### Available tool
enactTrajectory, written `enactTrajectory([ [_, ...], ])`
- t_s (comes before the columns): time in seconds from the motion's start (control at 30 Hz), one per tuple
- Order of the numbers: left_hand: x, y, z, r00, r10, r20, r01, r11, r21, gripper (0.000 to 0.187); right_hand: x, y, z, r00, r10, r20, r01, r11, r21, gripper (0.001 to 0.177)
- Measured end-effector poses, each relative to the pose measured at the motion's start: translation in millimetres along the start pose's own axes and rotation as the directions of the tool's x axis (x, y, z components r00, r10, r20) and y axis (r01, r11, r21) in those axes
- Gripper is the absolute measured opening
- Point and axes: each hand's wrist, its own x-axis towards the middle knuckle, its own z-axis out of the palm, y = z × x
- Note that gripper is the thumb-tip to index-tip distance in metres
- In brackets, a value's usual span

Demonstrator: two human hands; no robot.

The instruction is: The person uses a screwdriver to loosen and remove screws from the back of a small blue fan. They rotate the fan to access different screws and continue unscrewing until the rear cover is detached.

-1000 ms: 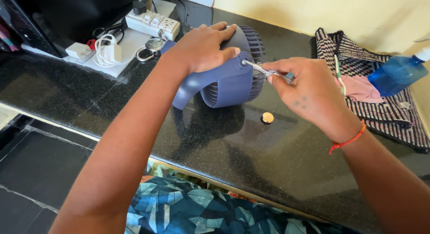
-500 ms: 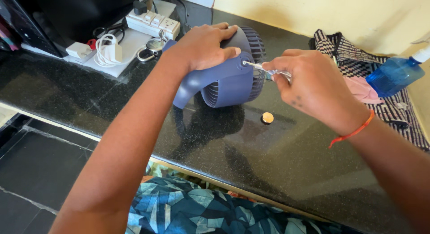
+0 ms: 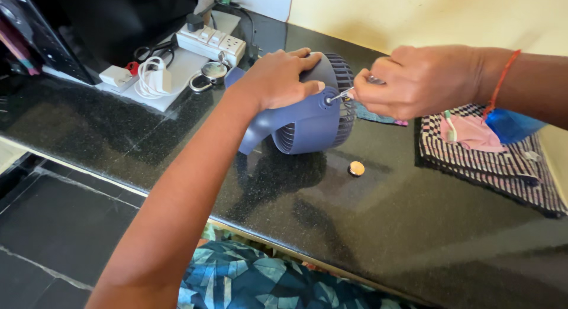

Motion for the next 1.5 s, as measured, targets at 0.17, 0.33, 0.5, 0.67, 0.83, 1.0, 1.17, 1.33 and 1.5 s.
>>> enactTrajectory([
  [0.17,0.8,-0.3,0.5,1.0,0.015,-0.006,-0.015,1.0,0.011,0.07,6.9,-41.0,-28.7,0.879,0.475,0.037,-0.468,0.847,0.252,0.032],
  [0.33,-4.4,-0.2,3.3,0.999,0.038,-0.015,-0.038,0.999,0.014,0.072,26.6,-68.7,-39.2,0.634,0.698,0.332,-0.735,0.412,0.538,0.033],
  [0.5,-7.7,3.3,8.1,0.997,0.049,-0.062,-0.047,0.998,0.035,0.072,35.5,-85.2,-13.1,0.455,0.792,0.407,-0.72,0.058,0.691,0.023],
  [0.67,-11.8,4.0,11.9,0.995,0.064,-0.072,-0.061,0.997,0.045,0.072,17.0,-180.2,9.8,0.273,0.739,0.617,-0.749,-0.24,0.618,0.023],
  [0.83,-14.6,4.9,13.4,0.991,0.089,-0.101,-0.084,0.995,0.056,0.072,-19.0,-287.8,17.7,-0.05,0.786,0.616,-0.808,-0.395,0.438,0.034],
  [1.0,-15.3,14.1,16.7,0.993,0.058,-0.101,-0.048,0.994,0.099,0.072,-46.3,-335.3,42.9,-0.282,0.43,0.858,-0.838,-0.545,-0.002,0.049],
  [1.17,-16.7,20.3,22.3,0.995,0.014,-0.103,-0.001,0.992,0.126,0.075,-53.5,-357.2,67.1,-0.229,0.618,0.752,-0.816,-0.544,0.198,0.041],
  [1.33,-18.5,28.7,26.7,0.992,-0.026,-0.126,0.043,0.99,0.137,0.076,-18.6,-275.3,30.5,-0.316,0.575,0.755,-0.436,-0.795,0.422,0.026],
  [1.5,-18.2,31.4,26.8,0.991,-0.07,-0.116,0.087,0.986,0.145,0.075,35.5,-188.7,-21.2,-0.46,0.625,0.631,0.251,-0.59,0.767,0.015],
])
